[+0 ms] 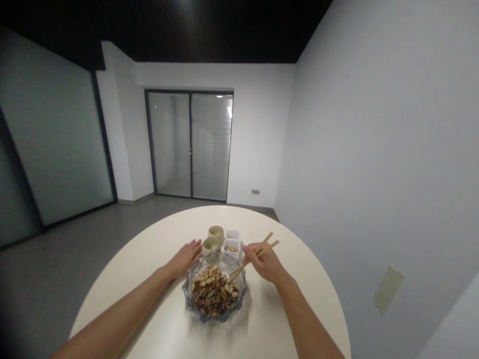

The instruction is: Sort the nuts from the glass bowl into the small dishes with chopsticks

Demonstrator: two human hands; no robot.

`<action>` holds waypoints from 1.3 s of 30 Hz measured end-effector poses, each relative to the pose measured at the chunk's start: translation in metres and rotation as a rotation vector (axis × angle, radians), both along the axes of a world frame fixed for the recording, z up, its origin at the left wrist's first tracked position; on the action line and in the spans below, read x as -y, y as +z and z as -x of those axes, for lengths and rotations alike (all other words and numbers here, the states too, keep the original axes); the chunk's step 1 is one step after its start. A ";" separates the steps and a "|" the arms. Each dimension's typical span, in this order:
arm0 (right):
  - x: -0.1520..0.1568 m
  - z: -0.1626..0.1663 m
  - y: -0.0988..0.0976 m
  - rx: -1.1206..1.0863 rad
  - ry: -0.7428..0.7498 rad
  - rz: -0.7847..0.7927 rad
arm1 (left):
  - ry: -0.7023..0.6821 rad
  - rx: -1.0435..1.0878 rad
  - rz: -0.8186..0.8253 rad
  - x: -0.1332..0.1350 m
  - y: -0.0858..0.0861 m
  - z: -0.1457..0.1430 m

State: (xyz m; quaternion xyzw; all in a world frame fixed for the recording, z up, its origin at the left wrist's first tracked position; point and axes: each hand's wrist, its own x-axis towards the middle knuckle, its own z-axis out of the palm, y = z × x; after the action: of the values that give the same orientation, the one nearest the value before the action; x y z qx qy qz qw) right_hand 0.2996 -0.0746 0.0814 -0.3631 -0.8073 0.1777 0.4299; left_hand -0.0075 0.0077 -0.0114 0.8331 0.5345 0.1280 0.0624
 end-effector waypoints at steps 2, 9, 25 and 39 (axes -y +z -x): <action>0.001 0.001 0.001 0.003 0.007 0.004 | 0.000 -0.001 0.005 0.001 0.001 0.000; 0.001 0.002 -0.001 0.017 -0.016 0.013 | 0.000 0.002 0.004 0.001 0.002 -0.001; 0.000 0.002 -0.001 -0.062 -0.084 0.050 | 0.004 -0.001 0.000 0.003 0.003 0.001; -0.010 0.001 -0.006 -0.357 -0.265 -0.083 | 0.017 -0.022 0.028 0.006 0.009 -0.001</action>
State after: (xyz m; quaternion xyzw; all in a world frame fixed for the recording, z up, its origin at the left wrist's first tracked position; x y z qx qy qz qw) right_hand 0.2990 -0.0647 0.0755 -0.4109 -0.6703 0.1478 0.6001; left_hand -0.0064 0.0022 -0.0021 0.8288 0.5441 0.1121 0.0670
